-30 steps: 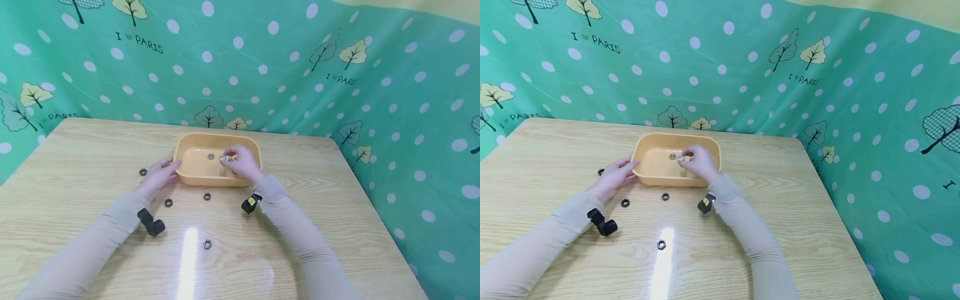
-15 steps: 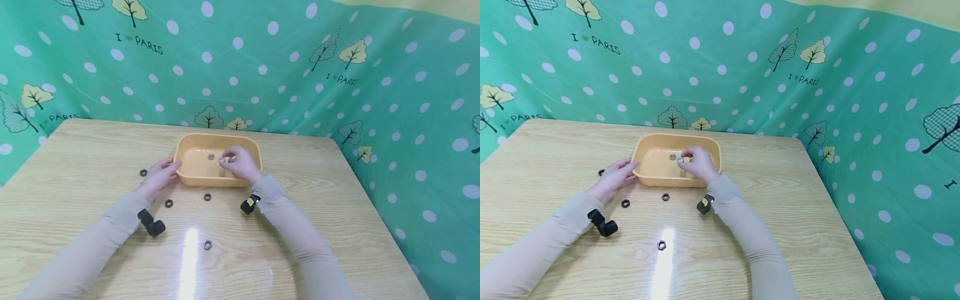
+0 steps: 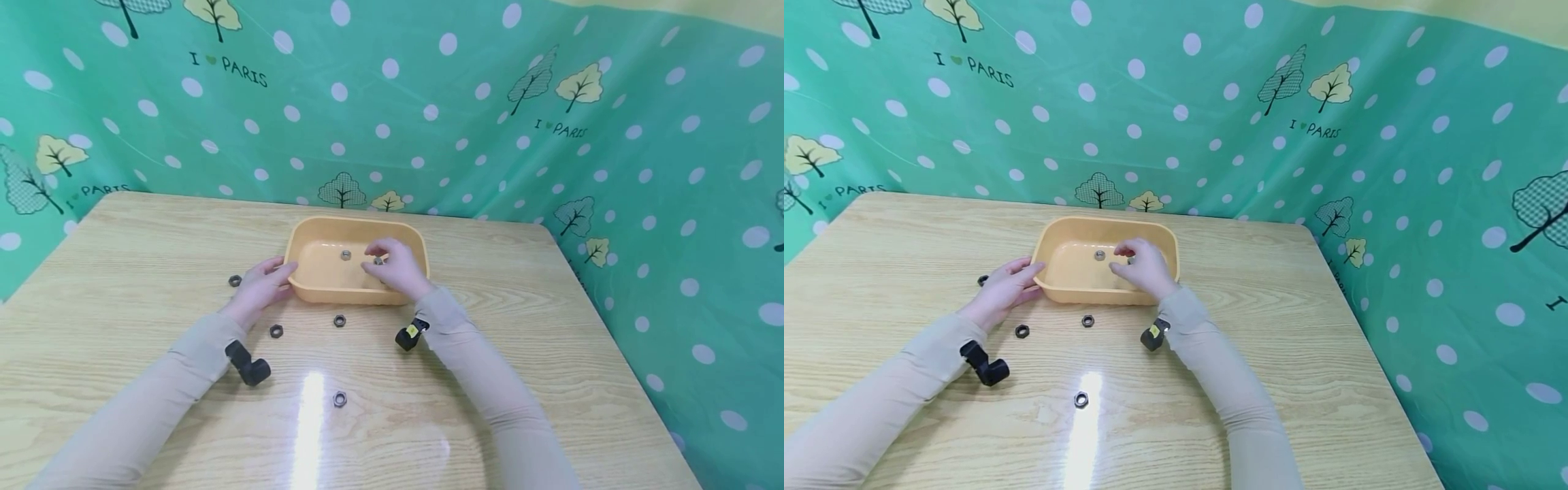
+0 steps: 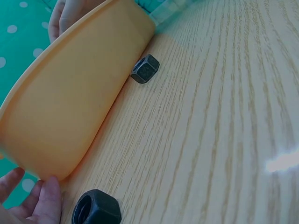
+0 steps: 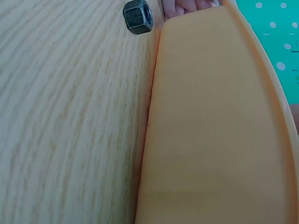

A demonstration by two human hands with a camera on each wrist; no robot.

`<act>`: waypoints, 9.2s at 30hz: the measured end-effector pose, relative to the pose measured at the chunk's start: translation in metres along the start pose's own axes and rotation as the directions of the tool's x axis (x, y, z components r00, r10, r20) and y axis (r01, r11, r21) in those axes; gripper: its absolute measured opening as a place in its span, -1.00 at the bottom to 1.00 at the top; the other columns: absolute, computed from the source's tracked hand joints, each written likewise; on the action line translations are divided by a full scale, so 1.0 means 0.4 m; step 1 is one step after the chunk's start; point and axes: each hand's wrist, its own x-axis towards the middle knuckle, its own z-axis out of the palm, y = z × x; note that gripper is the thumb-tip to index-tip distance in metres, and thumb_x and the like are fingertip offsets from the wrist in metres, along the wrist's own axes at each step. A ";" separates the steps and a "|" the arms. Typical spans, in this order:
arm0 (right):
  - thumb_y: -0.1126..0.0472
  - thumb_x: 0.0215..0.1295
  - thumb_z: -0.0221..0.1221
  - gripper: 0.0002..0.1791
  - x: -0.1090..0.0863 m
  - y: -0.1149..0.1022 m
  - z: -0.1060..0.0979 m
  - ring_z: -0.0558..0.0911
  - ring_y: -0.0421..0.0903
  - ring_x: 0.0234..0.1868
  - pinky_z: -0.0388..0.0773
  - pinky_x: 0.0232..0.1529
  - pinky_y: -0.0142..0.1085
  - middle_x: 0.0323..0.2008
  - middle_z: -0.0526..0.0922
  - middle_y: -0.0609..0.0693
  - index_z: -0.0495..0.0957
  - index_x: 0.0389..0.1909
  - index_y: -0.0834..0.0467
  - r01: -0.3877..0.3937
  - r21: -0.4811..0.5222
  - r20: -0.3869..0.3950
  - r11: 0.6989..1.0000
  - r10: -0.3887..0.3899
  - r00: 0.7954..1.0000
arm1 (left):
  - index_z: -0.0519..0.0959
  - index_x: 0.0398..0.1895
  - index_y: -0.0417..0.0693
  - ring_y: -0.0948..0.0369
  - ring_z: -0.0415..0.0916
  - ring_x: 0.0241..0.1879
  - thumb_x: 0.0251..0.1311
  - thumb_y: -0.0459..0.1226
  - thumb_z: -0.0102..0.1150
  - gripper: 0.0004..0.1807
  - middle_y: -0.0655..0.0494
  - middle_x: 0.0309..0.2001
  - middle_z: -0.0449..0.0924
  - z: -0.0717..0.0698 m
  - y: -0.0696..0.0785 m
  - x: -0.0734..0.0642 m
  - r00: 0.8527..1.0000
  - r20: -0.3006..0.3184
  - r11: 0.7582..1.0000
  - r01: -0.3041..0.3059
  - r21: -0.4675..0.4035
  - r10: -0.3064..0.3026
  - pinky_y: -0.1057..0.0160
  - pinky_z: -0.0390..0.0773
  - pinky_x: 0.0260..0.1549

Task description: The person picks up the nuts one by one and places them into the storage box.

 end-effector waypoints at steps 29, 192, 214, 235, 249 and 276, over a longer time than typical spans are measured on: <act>0.33 0.12 0.29 -0.75 -0.102 0.001 -0.032 0.55 0.11 -0.07 0.61 0.02 -0.05 -0.15 0.59 0.14 0.58 -0.16 0.31 0.244 0.158 0.125 0.957 -0.264 0.956 | -0.07 0.48 -0.19 0.39 0.41 -0.09 0.38 0.00 -0.09 -0.23 -0.22 0.38 0.14 0.001 -0.001 -0.003 1.000 -0.004 1.000 -0.012 0.017 0.012 0.37 0.47 0.18; 0.32 0.00 0.35 -0.80 -0.202 -0.083 0.003 0.55 -0.15 -0.07 0.51 0.10 -0.43 -0.15 0.62 0.04 0.62 -0.30 0.15 0.423 0.100 0.258 0.900 -0.434 0.863 | -0.08 0.48 -0.19 0.07 0.28 0.26 0.38 0.00 -0.08 -0.22 -0.21 0.41 0.10 0.002 0.000 0.004 1.000 0.001 1.000 0.002 -0.003 -0.002 0.34 0.46 0.21; 0.34 0.00 0.37 -0.79 -0.162 -0.048 -0.006 0.54 -0.06 -0.05 0.58 0.10 -0.20 -0.18 0.60 0.05 0.60 -0.31 0.21 0.335 0.092 0.058 0.938 -0.341 0.938 | -0.12 0.49 -0.19 -0.02 0.20 0.33 0.39 0.01 -0.12 -0.22 -0.25 0.41 0.08 0.004 0.001 -0.009 1.000 0.017 1.000 0.005 0.010 -0.005 0.19 0.32 0.33; 0.25 0.00 0.36 -0.82 -0.095 -0.041 -0.003 0.45 -0.01 0.01 0.43 0.14 -0.10 -0.14 0.61 0.06 0.61 -0.34 0.17 0.211 0.045 -0.133 0.976 -0.204 0.970 | -0.11 0.48 -0.20 0.07 0.28 0.27 0.39 0.00 -0.10 -0.22 -0.24 0.41 0.08 0.002 0.001 -0.007 1.000 0.005 1.000 0.004 -0.001 -0.004 0.28 0.40 0.26; 0.23 0.02 0.35 -0.83 -0.063 -0.031 -0.004 0.45 0.03 0.02 0.41 0.16 -0.07 -0.15 0.61 0.08 0.61 -0.37 0.19 0.144 0.018 -0.156 0.989 -0.140 0.978 | -0.10 0.48 -0.20 0.09 0.29 0.25 0.39 -0.01 -0.11 -0.23 -0.23 0.41 0.08 0.004 -0.001 -0.006 1.000 0.011 1.000 0.000 -0.004 0.001 0.25 0.39 0.27; 0.15 0.10 0.33 -0.79 -0.010 -0.042 0.001 0.42 0.07 0.11 0.39 0.23 -0.10 -0.03 0.58 0.11 0.63 -0.29 0.19 0.021 -0.094 -0.118 0.995 -0.032 0.993 | -0.15 0.49 -0.18 -0.04 0.15 0.37 0.39 0.01 -0.12 -0.20 -0.24 0.43 0.04 0.002 -0.002 -0.006 1.000 0.015 1.000 0.012 -0.008 -0.012 0.16 0.31 0.34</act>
